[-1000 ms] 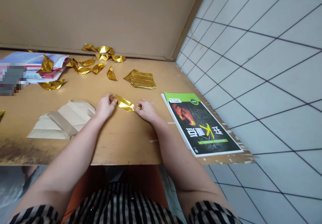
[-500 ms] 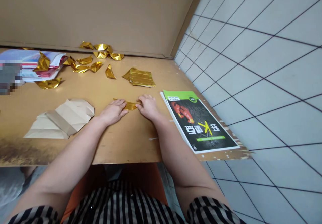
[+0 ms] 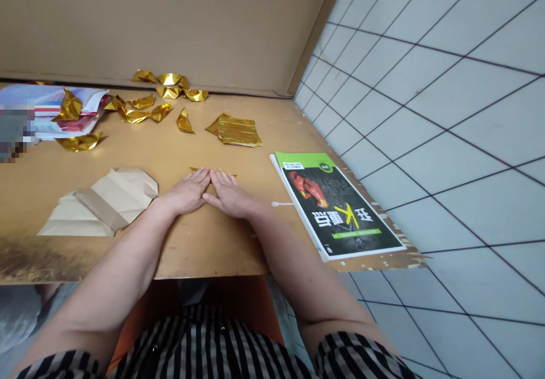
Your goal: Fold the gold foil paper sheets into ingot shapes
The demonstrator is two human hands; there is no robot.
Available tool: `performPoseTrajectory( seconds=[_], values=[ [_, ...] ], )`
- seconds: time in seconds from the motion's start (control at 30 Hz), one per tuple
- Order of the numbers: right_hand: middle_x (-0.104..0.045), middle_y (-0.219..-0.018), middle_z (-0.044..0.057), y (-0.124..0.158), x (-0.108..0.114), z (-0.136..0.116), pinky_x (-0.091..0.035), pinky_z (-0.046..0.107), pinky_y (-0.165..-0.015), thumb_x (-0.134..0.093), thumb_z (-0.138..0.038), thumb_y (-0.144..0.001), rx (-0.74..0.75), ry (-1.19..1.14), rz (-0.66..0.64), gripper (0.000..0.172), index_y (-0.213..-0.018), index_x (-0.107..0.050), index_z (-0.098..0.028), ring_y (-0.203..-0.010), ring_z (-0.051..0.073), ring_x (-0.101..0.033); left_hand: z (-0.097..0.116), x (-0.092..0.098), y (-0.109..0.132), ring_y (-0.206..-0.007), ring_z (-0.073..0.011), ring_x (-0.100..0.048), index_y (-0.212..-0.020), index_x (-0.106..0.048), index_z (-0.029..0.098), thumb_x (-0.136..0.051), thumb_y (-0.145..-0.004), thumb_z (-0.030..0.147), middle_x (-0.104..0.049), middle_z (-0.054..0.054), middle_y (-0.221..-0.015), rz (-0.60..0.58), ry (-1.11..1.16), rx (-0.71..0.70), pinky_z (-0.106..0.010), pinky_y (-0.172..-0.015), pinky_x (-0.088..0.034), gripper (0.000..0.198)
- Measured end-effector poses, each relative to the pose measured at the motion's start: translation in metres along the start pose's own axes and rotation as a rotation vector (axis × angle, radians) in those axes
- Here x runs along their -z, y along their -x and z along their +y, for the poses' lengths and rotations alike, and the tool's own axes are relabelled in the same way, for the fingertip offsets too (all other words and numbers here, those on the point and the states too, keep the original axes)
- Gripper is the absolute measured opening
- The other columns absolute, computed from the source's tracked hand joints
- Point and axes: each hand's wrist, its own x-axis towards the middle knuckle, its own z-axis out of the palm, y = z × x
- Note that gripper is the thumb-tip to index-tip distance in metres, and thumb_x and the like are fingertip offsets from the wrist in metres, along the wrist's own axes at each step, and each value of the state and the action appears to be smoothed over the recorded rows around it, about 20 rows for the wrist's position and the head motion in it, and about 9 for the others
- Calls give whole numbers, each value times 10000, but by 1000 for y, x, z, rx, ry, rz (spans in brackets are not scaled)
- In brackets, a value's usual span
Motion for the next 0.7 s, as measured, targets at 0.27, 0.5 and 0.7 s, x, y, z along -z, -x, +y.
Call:
performPoseTrajectory(
  seconds=[0.27, 0.5, 0.7],
  values=[
    [-213, -1606, 194, 5, 2, 10, -178, 458, -1202, -228, -716, -898, -34, 31, 6, 896, -1524, -259, -76, -1498, 315, -141, -13, 0, 4, -1468, -263, -256, -1476, -352, 119, -377, -918, 551, -292, -169, -1574, 51, -2, 11, -396, -1176, -256, 706],
    [-234, -1596, 206, 12, 12, 14, -218, 462, -1189, -362, -613, -922, -85, 58, -27, 804, -1508, -292, -68, -1490, 318, -180, -10, 11, 7, -1458, -263, -279, -1452, -402, 103, -435, -904, 534, -312, -163, -1563, 41, 61, 88, -387, -1175, -268, 698],
    [-488, -1447, 199, 13, 24, 11, -354, 410, -1100, -505, -379, -936, -73, 155, 44, 485, -1339, -525, -111, -1365, 283, -434, -9, 16, 6, -1378, -245, -434, -1321, -563, 111, -481, -906, 364, -480, -151, -1473, 157, 84, 165, -363, -1158, -317, 493]
  ],
)
